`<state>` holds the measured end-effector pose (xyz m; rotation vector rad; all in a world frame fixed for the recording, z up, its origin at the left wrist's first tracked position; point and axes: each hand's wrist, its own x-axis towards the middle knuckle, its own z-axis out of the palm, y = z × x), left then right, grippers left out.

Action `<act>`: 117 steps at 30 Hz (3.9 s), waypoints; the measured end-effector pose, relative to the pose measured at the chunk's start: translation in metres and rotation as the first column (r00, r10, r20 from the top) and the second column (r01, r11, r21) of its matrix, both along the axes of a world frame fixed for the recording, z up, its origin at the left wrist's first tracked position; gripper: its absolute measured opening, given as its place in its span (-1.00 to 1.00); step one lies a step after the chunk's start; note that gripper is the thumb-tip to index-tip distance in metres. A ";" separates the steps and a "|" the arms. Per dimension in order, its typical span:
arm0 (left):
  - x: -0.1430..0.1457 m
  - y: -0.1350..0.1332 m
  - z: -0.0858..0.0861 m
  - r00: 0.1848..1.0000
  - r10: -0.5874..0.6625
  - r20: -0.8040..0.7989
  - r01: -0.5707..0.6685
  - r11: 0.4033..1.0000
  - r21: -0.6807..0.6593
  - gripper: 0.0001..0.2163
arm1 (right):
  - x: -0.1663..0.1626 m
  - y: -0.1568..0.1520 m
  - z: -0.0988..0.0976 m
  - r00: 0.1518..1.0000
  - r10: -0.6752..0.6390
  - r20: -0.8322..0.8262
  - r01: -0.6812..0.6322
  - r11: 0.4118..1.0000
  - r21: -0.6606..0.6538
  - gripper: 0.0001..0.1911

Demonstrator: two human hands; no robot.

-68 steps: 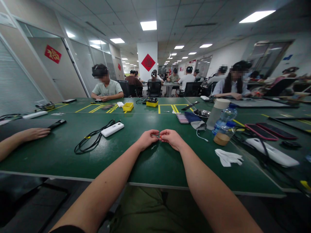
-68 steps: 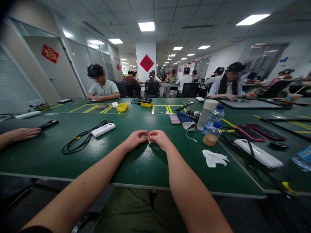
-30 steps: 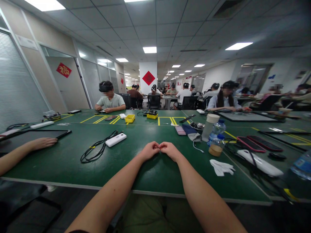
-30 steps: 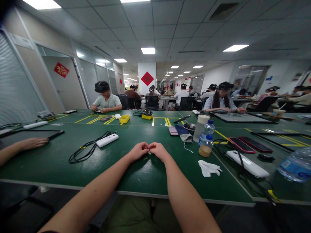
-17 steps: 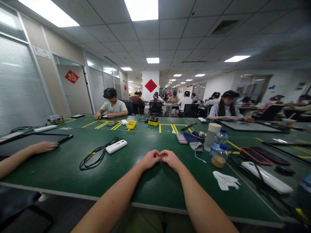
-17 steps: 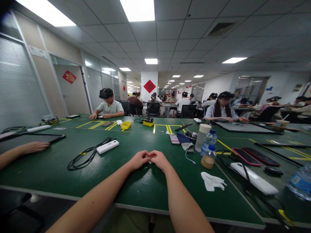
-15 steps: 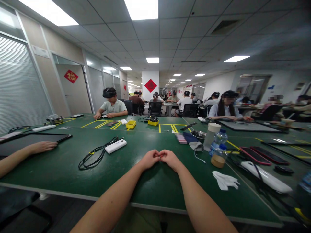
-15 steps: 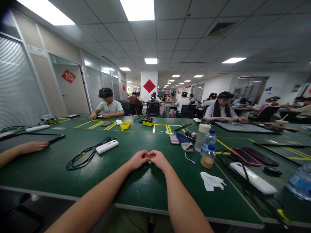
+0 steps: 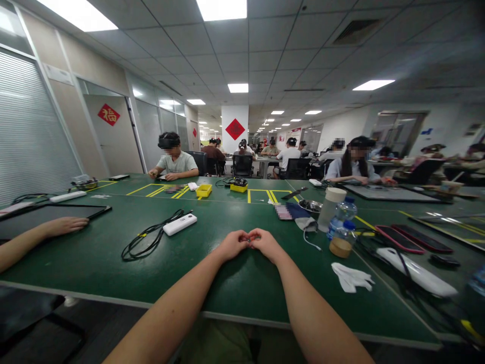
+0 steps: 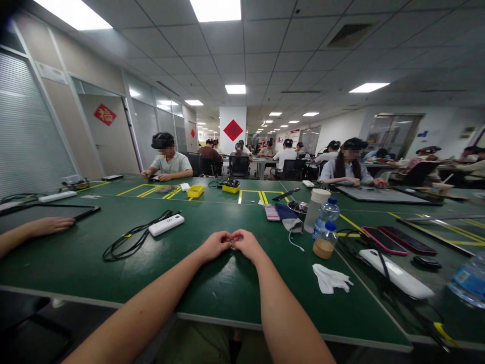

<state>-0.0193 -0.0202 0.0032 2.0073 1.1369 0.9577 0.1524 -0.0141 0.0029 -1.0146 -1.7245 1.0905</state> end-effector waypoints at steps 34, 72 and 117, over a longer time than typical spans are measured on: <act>-0.004 -0.003 0.006 0.946 0.101 0.308 -0.030 0.973 -0.229 -0.86 | -0.002 0.002 0.009 0.978 -0.132 -0.163 0.124 0.991 -0.056 -0.70; -0.004 -0.001 0.002 0.987 0.054 0.154 -0.032 0.989 -0.141 -0.78 | 0.002 0.010 -0.004 0.998 -0.059 -0.038 0.058 0.997 -0.045 -0.73; -0.004 0.001 0.001 0.994 0.035 0.100 -0.029 0.998 -0.053 -0.84 | 0.000 0.005 0.001 0.997 -0.060 0.039 0.058 0.997 0.052 -0.78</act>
